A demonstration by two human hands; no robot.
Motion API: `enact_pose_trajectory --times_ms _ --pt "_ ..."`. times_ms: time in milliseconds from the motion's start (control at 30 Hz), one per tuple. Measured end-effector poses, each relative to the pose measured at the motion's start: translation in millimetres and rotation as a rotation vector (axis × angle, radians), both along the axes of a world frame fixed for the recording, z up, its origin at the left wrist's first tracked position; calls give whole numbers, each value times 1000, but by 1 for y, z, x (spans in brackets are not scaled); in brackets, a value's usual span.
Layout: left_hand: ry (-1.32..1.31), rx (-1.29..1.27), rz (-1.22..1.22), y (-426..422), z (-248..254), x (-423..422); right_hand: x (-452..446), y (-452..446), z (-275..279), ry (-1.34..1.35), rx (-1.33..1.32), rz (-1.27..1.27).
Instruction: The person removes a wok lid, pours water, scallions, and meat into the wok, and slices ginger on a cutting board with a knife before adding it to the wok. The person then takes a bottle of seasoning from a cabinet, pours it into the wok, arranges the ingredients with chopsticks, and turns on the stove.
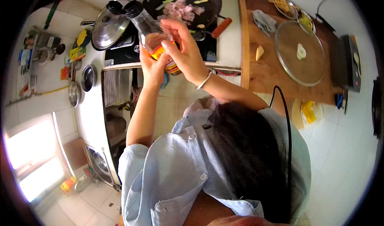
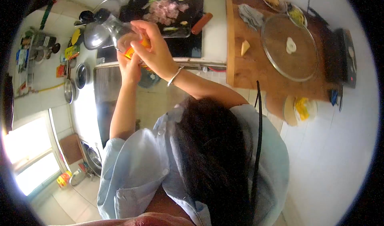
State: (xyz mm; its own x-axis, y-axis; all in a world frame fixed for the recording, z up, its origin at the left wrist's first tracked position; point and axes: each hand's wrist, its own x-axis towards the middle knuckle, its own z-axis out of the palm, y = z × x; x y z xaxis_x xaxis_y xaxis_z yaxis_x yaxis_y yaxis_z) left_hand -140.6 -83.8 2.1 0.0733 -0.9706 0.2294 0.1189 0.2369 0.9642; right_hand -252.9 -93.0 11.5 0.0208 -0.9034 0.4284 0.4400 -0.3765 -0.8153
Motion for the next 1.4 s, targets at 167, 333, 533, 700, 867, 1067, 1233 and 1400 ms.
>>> enact_pose_trajectory --times_ms 167,333,533,700,867,1067,1233,1400 --pt "-39 73 -195 27 -29 -38 -51 40 -33 146 29 -83" --pt "-63 153 -375 34 -68 -81 -108 68 -63 169 170 -55" --pt "-298 29 -284 8 -112 -136 -168 57 -99 230 264 -55" --pt "-433 47 -232 -18 -148 -167 -202 30 -128 246 307 -29" --pt "-421 53 -213 -27 -152 -182 -221 12 -140 260 344 7" --pt "-501 106 -168 -34 -162 -186 -229 -4 -158 258 332 53" --pt "-547 171 -220 -42 -166 -187 -232 -13 -164 314 303 20" --pt "-428 103 -164 -42 -178 -193 -236 -19 -173 425 229 -50"
